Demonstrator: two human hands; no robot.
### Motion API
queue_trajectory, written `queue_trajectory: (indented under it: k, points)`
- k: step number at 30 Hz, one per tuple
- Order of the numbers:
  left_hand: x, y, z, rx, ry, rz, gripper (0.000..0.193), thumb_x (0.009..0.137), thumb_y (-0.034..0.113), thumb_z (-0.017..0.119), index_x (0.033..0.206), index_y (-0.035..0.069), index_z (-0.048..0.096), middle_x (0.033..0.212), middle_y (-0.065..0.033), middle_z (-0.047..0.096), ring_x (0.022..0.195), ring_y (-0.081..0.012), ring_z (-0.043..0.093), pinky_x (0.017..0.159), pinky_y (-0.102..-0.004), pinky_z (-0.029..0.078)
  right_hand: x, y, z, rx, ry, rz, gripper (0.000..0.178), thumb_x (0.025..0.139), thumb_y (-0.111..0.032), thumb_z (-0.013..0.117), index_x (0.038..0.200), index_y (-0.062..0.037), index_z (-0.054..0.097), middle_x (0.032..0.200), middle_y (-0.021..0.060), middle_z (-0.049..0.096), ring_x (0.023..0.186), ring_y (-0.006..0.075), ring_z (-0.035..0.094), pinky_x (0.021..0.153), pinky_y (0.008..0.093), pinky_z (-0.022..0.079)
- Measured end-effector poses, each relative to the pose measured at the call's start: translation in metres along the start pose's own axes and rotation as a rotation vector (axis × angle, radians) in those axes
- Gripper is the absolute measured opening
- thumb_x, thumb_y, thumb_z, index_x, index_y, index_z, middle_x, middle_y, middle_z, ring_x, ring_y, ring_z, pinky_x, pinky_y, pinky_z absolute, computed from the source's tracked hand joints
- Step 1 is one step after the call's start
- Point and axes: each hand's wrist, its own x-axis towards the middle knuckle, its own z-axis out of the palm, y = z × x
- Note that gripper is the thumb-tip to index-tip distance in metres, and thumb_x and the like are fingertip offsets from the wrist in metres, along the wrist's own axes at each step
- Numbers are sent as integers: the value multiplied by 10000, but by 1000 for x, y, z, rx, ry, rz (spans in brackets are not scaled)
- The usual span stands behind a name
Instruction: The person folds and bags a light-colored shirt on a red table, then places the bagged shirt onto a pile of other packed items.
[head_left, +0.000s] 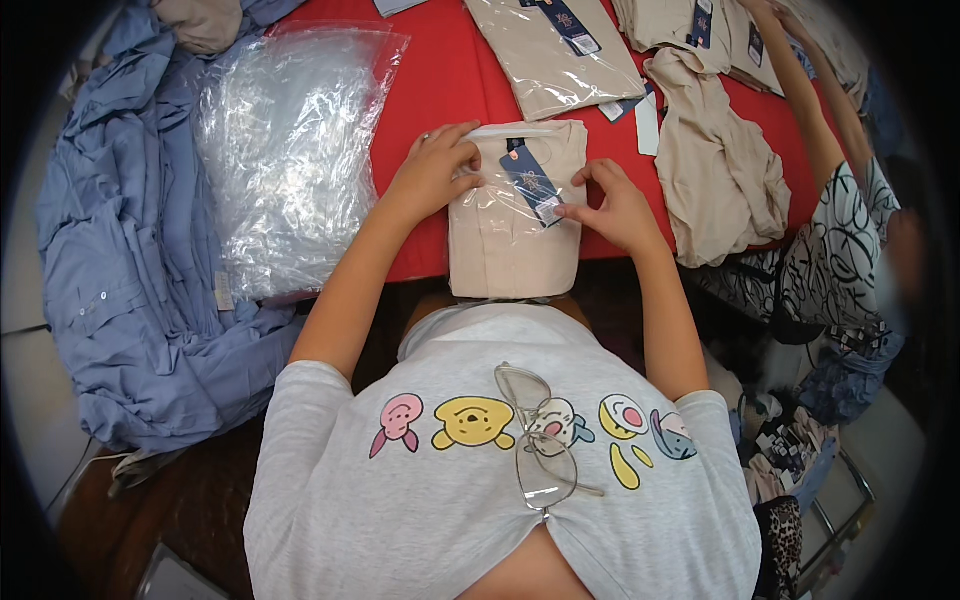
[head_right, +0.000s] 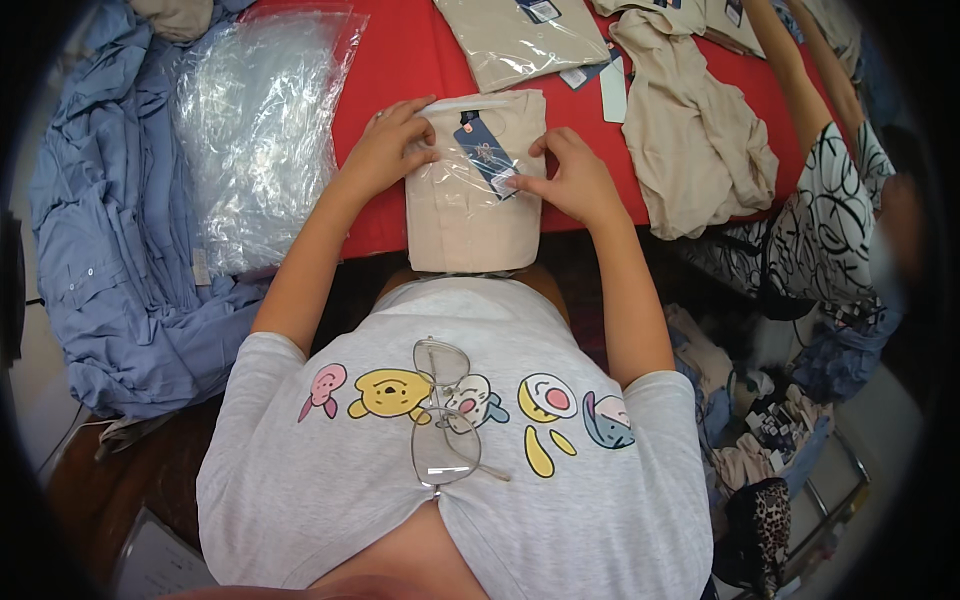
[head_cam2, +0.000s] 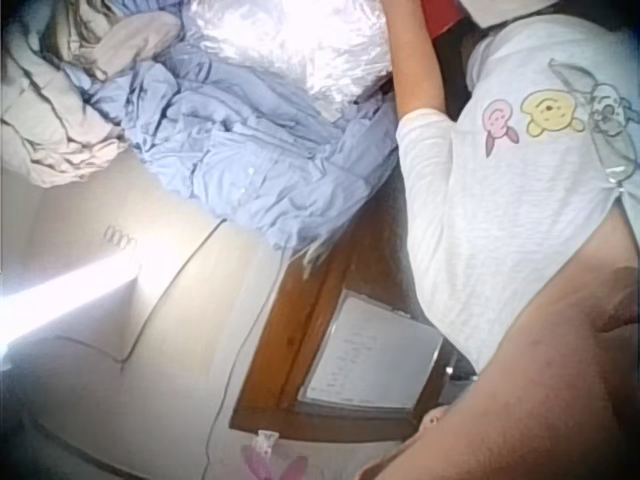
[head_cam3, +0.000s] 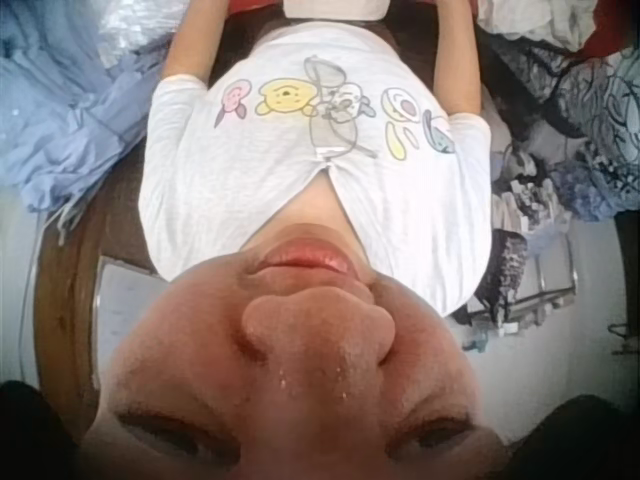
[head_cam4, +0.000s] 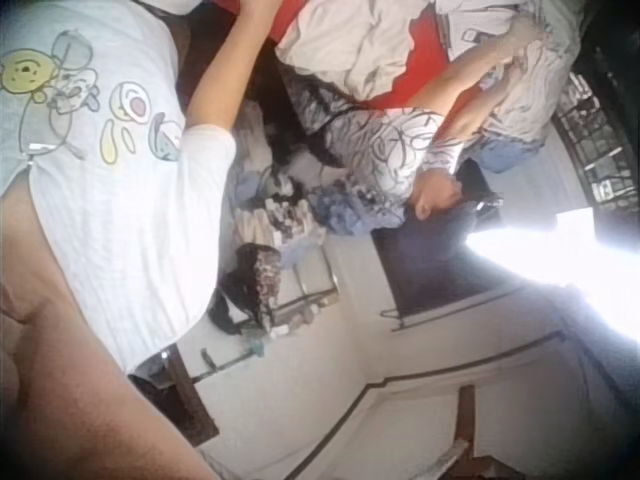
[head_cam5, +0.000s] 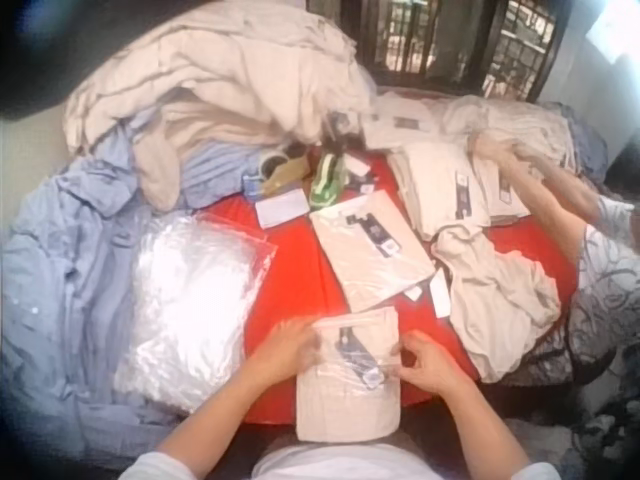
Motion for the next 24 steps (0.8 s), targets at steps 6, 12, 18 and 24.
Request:
queue_trajectory:
  k: [6, 12, 18, 24]
  points:
    - [3, -6, 6, -51, -16, 53, 183, 886, 193, 802, 942, 50, 703, 1588, -103, 573, 1516, -328, 452, 1247, -542, 303, 10, 24, 10, -127, 142, -241, 184, 790, -76, 841, 911, -20, 715, 1474, 146, 594, 1332, 360, 603, 1080, 430, 517]
    - [8, -6, 10, -124, -10, 66, 162, 926, 122, 747, 1026, 14, 678, 1506, -119, 639, 1452, -312, 525, 1223, -516, 326, 50, 29, -8, -289, 68, -492, 199, 764, -64, 818, 923, -23, 705, 1505, 162, 586, 1337, 409, 568, 1105, 459, 486]
    - [23, -9, 8, -197, -2, -19, 195, 961, 93, 711, 1129, 5, 667, 1287, -128, 748, 1200, -332, 664, 1093, -463, 447, 88, 18, -27, -134, -142, -254, 149, 843, -29, 752, 929, -10, 632, 919, 137, 722, 935, 307, 704, 808, 396, 535]
    - [15, -3, 12, -205, 382, -134, 267, 930, 104, 771, 1145, 7, 645, 1180, -152, 727, 1096, -341, 686, 1000, -439, 518, 92, 20, -26, -64, -105, -159, 200, 995, -115, 721, 1128, 2, 626, 995, 103, 717, 937, 214, 691, 835, 352, 552]
